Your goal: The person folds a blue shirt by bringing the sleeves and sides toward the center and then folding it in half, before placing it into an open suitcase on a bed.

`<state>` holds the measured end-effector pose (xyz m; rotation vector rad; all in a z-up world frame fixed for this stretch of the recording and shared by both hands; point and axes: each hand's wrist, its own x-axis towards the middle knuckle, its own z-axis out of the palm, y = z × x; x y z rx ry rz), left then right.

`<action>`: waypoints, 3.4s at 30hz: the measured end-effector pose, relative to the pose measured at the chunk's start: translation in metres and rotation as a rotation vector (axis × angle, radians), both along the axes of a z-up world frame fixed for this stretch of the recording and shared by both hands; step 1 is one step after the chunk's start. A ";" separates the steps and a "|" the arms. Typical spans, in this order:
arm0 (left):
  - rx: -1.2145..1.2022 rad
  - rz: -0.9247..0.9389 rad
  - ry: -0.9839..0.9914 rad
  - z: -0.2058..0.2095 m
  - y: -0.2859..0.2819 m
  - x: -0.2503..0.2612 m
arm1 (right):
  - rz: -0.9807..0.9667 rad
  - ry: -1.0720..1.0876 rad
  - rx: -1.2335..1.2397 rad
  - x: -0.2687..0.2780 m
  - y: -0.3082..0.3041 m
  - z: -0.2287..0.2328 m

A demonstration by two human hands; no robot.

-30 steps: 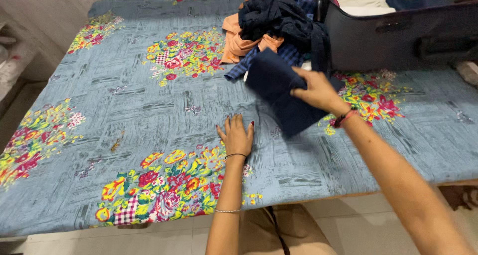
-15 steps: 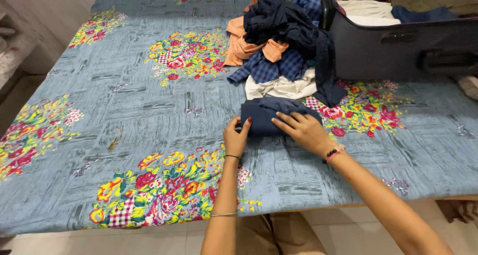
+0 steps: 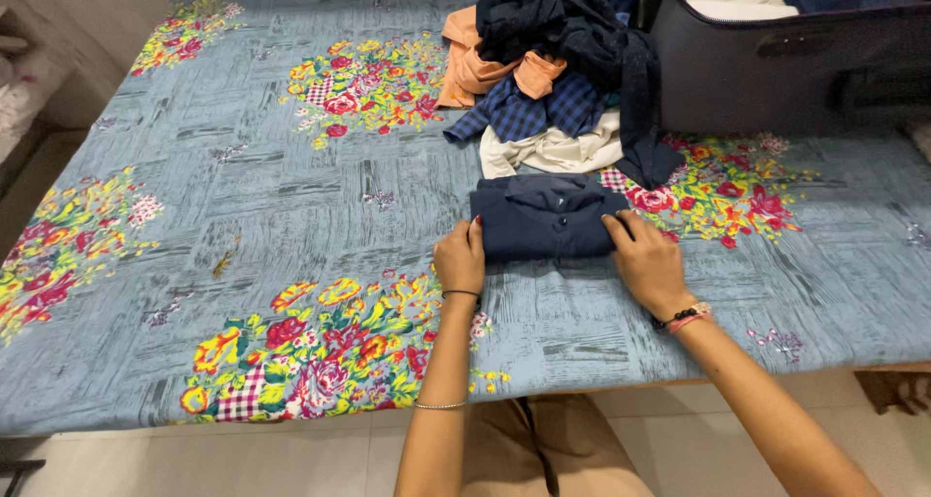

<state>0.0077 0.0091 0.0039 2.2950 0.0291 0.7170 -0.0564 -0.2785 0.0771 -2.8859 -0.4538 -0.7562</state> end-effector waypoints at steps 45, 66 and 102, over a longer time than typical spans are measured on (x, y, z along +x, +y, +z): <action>0.073 -0.194 -0.322 0.067 -0.008 0.030 | 0.081 -0.230 0.557 0.087 -0.035 -0.016; 0.190 -0.650 -0.339 0.090 -0.037 0.006 | 0.218 -0.055 0.294 0.069 0.000 0.004; 0.209 -0.575 -0.190 0.076 -0.044 0.008 | 0.281 -0.025 0.234 0.061 0.035 0.001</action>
